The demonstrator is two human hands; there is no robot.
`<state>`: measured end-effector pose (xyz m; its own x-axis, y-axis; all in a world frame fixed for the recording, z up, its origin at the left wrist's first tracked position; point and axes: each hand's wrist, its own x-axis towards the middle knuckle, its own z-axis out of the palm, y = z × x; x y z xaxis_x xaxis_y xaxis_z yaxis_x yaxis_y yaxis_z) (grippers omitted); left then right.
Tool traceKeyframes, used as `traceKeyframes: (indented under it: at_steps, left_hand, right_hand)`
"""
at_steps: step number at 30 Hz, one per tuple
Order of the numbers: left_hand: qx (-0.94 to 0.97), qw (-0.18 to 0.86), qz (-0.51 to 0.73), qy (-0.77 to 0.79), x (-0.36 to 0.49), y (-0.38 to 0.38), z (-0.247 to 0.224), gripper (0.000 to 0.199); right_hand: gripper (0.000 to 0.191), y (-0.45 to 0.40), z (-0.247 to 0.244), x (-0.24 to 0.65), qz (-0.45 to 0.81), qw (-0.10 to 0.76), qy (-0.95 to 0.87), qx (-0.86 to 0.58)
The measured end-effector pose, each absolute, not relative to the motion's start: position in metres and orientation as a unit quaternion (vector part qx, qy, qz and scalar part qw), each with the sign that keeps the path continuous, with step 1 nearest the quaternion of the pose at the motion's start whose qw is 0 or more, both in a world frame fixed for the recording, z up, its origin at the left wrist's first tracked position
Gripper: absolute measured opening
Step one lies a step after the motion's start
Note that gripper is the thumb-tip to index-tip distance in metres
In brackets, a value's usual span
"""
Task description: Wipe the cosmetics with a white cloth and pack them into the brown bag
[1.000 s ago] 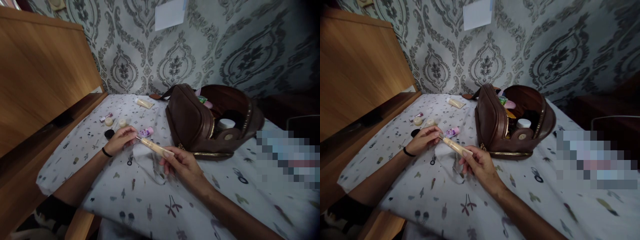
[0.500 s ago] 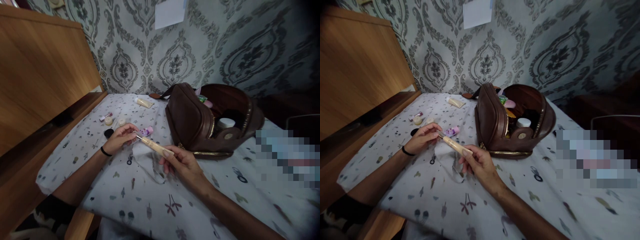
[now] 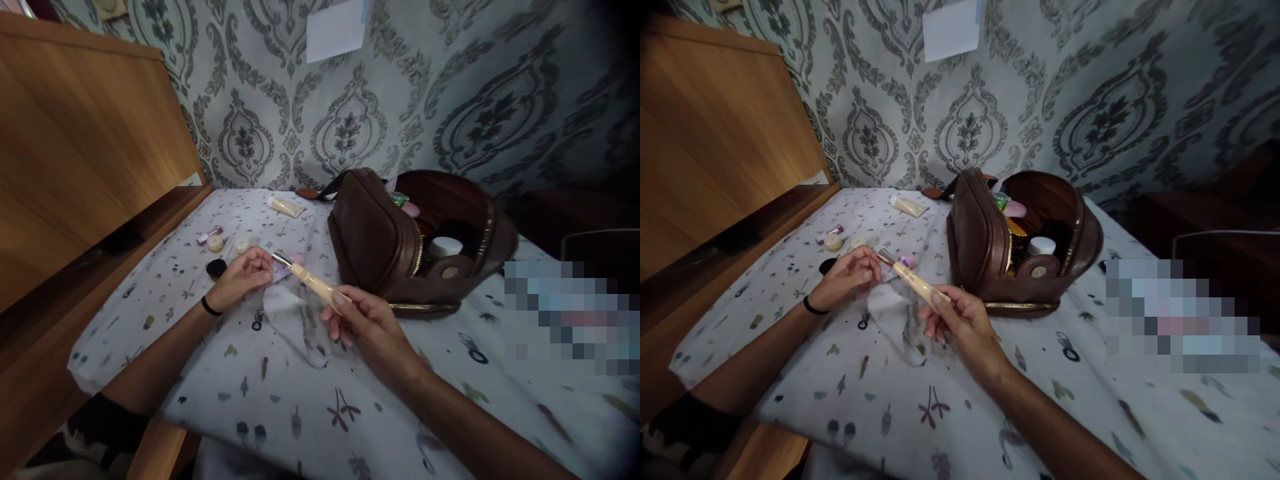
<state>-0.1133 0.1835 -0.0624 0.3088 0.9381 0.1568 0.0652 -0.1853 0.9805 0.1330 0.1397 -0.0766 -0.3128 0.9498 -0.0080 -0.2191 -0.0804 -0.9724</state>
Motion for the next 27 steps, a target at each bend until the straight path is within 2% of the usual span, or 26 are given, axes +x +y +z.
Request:
traceKeyframes:
  at_steps: [6, 8, 10, 12, 17, 20, 23, 27]
  left_hand:
    - [0.857, 0.273, 0.214, 0.381, -0.106, 0.175, -0.059, 0.047]
    - [0.884, 0.232, 0.176, 0.367, -0.102, 0.172, -0.059, 0.035]
    - [0.88, 0.244, 0.182, 0.363, -0.102, 0.172, -0.058, 0.02]
    - [0.849, 0.275, 0.237, 0.383, -0.103, 0.173, -0.058, 0.019]
    - [0.616, 0.419, 0.459, 0.484, -0.108, 0.181, -0.062, 0.043]
    - [0.513, 0.494, 0.531, 0.459, -0.106, 0.182, -0.066, 0.057]
    - [0.562, 0.515, 0.484, 0.429, -0.102, 0.179, -0.068, 0.057]
    - [0.68, 0.458, 0.357, 0.446, -0.101, 0.173, -0.067, 0.04]
  right_hand:
    - [0.04, 0.141, -0.075, 0.133, 0.646, 0.478, -0.466, -0.371]
    - [0.039, 0.141, -0.074, 0.132, 0.652, 0.482, -0.457, -0.366]
    - [0.039, 0.141, -0.074, 0.132, 0.657, 0.485, -0.449, -0.362]
    - [0.039, 0.14, -0.074, 0.132, 0.658, 0.487, -0.445, -0.363]
    - [0.04, 0.141, -0.078, 0.132, 0.639, 0.491, -0.465, -0.367]
    - [0.043, 0.14, -0.081, 0.132, 0.616, 0.467, -0.518, -0.367]
    - [0.043, 0.137, -0.084, 0.132, 0.579, 0.432, -0.588, -0.363]
    - [0.043, 0.132, -0.084, 0.133, 0.515, 0.406, -0.659, -0.367]
